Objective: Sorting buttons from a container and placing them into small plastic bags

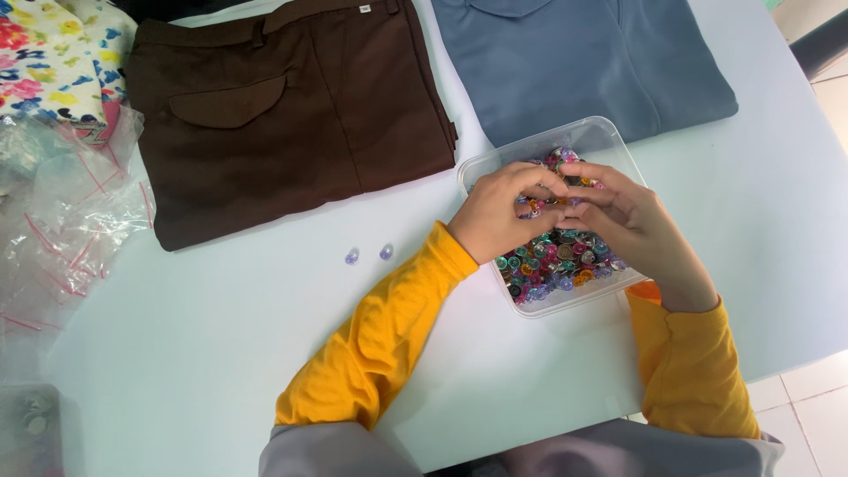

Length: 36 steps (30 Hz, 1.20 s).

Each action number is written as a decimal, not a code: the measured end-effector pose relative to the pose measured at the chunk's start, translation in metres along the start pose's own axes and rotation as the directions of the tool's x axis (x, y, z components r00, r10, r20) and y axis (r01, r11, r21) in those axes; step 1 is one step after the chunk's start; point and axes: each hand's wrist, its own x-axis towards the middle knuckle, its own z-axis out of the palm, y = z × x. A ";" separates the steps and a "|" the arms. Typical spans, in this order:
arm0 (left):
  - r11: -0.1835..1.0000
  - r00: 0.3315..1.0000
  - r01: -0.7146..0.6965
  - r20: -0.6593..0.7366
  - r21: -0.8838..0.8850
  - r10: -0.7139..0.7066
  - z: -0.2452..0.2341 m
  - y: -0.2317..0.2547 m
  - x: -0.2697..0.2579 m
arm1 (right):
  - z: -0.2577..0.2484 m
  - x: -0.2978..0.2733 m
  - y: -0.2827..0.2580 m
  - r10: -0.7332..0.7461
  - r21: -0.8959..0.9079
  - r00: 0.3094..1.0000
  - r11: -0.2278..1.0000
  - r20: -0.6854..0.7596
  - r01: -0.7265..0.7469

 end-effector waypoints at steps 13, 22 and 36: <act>0.937 0.994 -0.075 -0.044 0.342 0.096 0.013 0.006 -0.008 | -0.001 -0.005 -0.015 0.162 0.063 0.981 0.984 0.110 -0.170; 0.970 0.960 -0.202 -0.169 0.138 0.224 0.007 0.013 -0.002 | 0.005 -0.001 -0.001 -0.036 -0.204 0.998 0.979 -0.055 0.024; 0.990 0.985 -0.055 -0.154 0.129 0.075 0.009 0.001 -0.004 | 0.002 0.004 0.038 0.063 -0.873 0.998 0.484 -0.031 -0.058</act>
